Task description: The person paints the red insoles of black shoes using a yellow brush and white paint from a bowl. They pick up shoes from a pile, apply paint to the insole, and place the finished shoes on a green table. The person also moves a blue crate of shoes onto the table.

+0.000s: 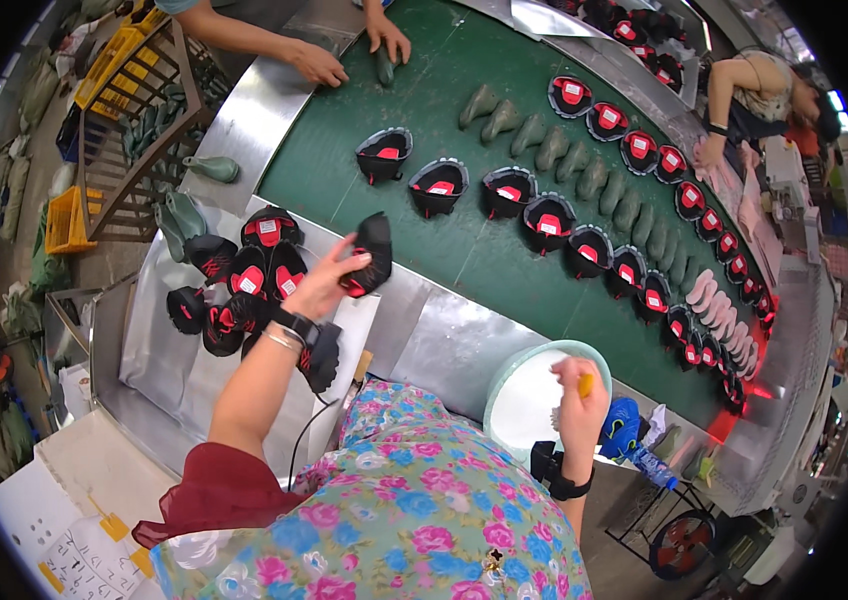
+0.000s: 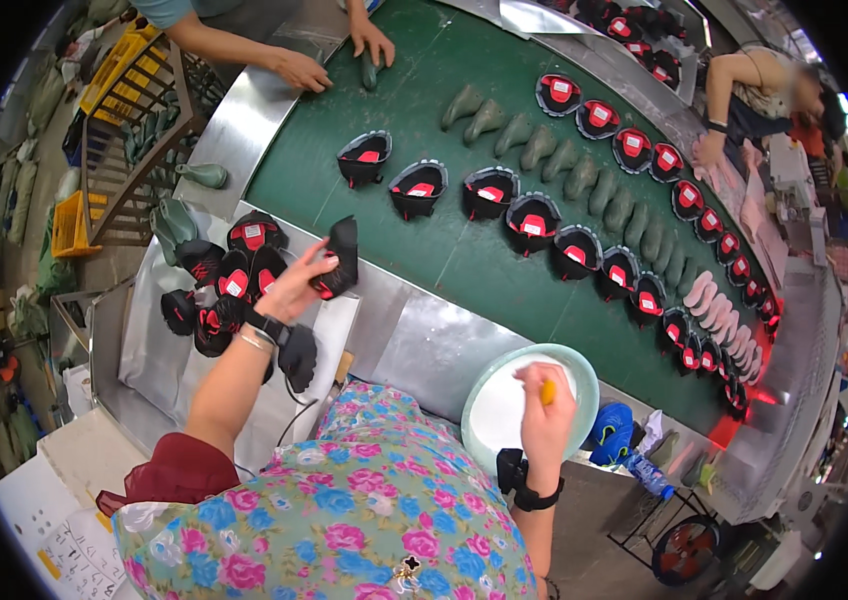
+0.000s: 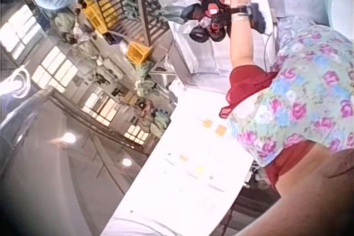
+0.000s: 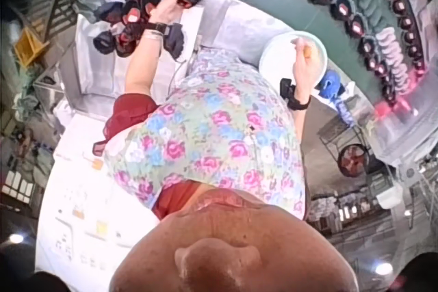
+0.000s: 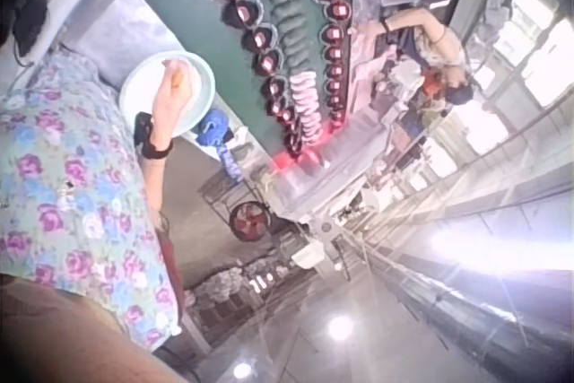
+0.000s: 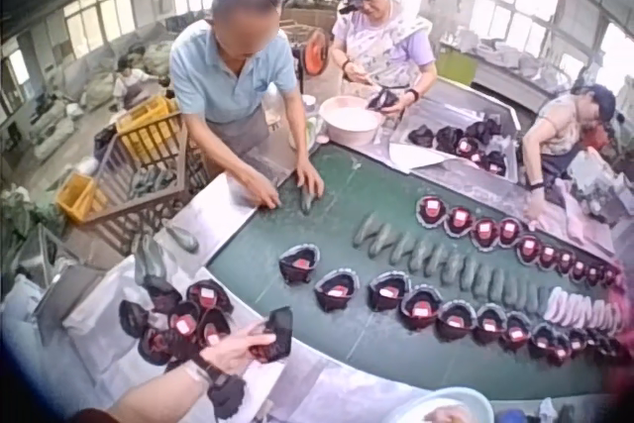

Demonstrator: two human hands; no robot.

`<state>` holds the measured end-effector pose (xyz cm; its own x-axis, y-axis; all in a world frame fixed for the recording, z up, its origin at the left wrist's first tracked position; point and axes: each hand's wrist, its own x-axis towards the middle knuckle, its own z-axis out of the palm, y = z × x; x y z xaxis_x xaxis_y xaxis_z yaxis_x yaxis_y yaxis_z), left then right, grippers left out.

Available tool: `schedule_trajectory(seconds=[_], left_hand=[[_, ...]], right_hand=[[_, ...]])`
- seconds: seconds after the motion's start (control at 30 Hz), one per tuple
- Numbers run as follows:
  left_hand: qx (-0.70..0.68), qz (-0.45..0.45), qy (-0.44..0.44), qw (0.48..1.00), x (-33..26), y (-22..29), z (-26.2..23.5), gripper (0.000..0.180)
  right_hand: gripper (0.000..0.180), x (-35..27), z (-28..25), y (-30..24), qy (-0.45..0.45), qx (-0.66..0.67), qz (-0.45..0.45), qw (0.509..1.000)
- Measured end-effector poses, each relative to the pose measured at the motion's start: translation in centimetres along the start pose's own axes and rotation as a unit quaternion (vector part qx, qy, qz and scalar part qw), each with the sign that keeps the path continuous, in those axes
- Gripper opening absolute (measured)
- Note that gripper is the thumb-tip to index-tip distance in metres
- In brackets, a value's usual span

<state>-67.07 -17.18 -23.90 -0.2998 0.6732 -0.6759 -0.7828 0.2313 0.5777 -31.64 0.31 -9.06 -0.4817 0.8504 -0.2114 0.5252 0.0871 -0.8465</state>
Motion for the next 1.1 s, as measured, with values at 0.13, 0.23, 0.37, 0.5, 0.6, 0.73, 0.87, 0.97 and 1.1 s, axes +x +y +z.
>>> schedule_trajectory(seconds=[0.13, 0.23, 0.37, 0.5, 0.6, 0.73, 0.87, 0.97, 1.1], left_hand=[[-0.136, -0.053, -0.241, 0.96, -3.5, -3.7, 9.5, 0.062], [-0.168, -0.127, -0.269, 0.94, -5.8, -8.2, 15.3, 0.048], [-0.148, -0.149, -0.287, 0.935, -8.3, -8.5, 16.7, 0.042], [0.346, 0.221, -0.328, 0.851, -10.3, -6.8, 15.4, 0.058], [0.43, 0.311, -0.366, 0.765, -13.4, -6.2, 16.7, 0.074], [0.455, 0.346, -0.353, 0.741, -14.9, -7.2, 17.7, 0.079], [0.42, 0.207, -0.324, 0.822, -15.4, -9.8, 17.5, 0.071], [0.3, 0.126, -0.291, 0.9, -14.7, -13.6, 14.8, 0.053], [0.347, -0.051, -0.287, 0.892, -16.6, -13.5, 13.0, 0.032]], right_hand=[[0.032, -0.3, 3.0, -4.2, -0.077, -0.081, -0.121, 0.986], [0.048, -1.4, 3.8, -3.9, -0.12, -0.076, -0.16, 0.977], [0.048, -3.2, 1.6, -4.1, -0.151, -0.021, -0.138, 0.979], [0.046, -5.5, 0.0, -3.4, -0.122, -0.011, -0.111, 0.986], [0.045, -7.3, -0.6, -3.1, -0.14, -0.049, -0.11, 0.983], [0.038, -9.4, -2.6, -3.4, -0.196, -0.057, -0.123, 0.971], [0.029, -10.6, -3.6, -1.5, -0.186, -0.041, -0.05, 0.98], [0.024, -11.3, -5.3, 1.5, 0.057, 0.006, -0.068, 0.996], [0.028, -12.3, -7.8, 8.9, 0.231, -0.127, 0.021, 0.964]])
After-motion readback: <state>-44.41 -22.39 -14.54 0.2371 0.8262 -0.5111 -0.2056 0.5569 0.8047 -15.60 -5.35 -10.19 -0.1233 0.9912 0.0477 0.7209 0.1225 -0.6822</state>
